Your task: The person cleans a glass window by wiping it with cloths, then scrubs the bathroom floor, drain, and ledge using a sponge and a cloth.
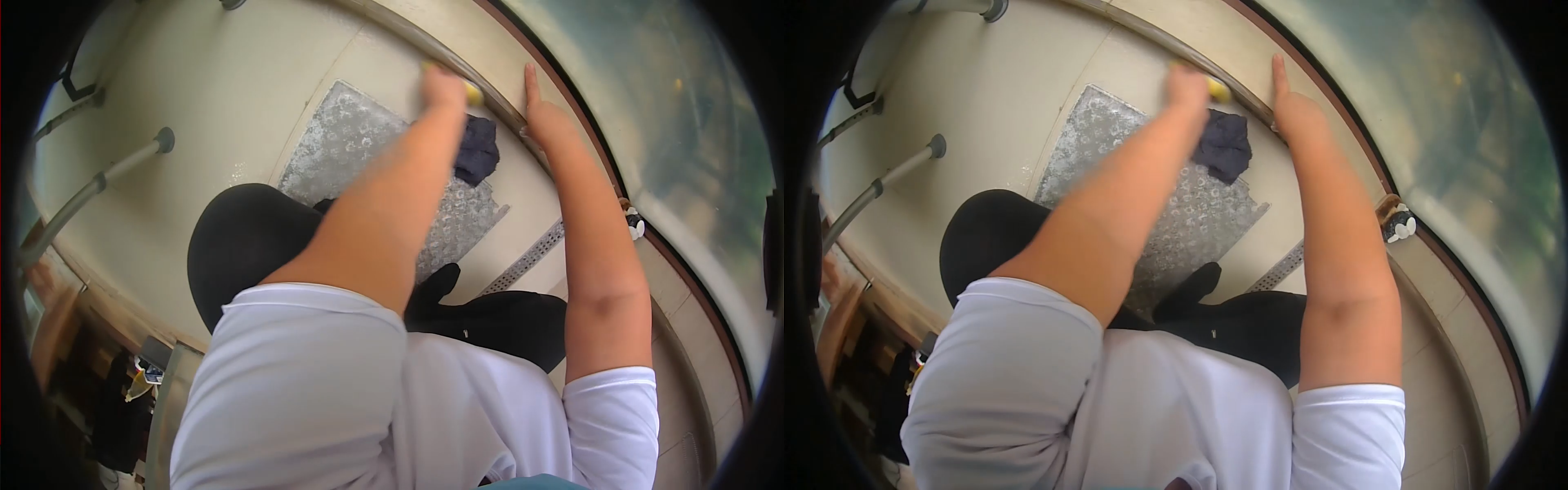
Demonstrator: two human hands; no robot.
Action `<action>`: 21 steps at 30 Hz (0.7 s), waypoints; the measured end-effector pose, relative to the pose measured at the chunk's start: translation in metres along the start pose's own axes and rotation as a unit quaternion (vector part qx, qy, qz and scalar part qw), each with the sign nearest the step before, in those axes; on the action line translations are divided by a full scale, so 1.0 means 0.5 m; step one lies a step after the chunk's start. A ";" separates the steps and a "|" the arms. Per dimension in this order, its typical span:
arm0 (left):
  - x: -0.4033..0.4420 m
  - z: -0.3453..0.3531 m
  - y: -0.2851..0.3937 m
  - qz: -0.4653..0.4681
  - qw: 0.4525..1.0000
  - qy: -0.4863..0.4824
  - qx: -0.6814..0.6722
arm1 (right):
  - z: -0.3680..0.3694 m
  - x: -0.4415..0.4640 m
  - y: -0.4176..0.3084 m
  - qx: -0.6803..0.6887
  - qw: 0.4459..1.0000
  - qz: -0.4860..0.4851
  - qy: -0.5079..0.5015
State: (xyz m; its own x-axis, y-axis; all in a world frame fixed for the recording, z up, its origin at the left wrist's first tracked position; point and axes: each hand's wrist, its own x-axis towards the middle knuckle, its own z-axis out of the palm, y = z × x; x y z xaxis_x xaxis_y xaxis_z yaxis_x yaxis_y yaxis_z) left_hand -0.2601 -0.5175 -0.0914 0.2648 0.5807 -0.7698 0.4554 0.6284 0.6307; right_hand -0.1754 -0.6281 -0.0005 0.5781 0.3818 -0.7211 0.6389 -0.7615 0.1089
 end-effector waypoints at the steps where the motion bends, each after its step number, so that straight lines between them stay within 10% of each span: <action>1: -0.004 -0.006 0.008 0.033 0.999 0.025 0.031 | -0.004 -0.003 0.001 0.003 1.000 0.012 -0.007; 5: -0.027 0.028 -0.061 0.134 0.969 -0.015 0.207 | -0.022 -0.009 -0.024 0.046 0.998 0.050 -0.015; 9: -0.034 0.083 -0.121 -0.003 0.986 -0.127 0.105 | -0.072 -0.031 -0.013 0.081 0.986 0.047 -0.136; 11: 0.014 0.039 -0.067 -0.103 0.989 -0.103 0.022 | -0.039 -0.022 0.015 0.060 0.996 0.005 -0.071; 15: -0.043 0.024 -0.023 0.034 0.998 0.046 0.030 | -0.049 -0.029 0.013 0.108 0.989 0.019 -0.098; 19: -0.079 0.140 -0.192 -0.071 0.981 -0.178 -0.012 | 0.034 -0.011 0.063 0.093 0.993 -0.044 0.062; 21: -0.106 0.087 -0.091 -0.065 0.985 -0.131 0.086 | 0.047 -0.031 0.089 0.186 0.980 -0.037 0.056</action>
State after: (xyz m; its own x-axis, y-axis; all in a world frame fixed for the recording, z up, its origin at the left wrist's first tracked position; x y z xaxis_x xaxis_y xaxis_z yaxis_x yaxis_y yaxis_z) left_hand -0.2578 -0.5993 -0.0835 0.3952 0.3331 -0.8560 0.6317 0.5780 0.5166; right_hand -0.1680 -0.6805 -0.0005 0.6024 0.4832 -0.6353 0.4646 -0.8595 -0.2132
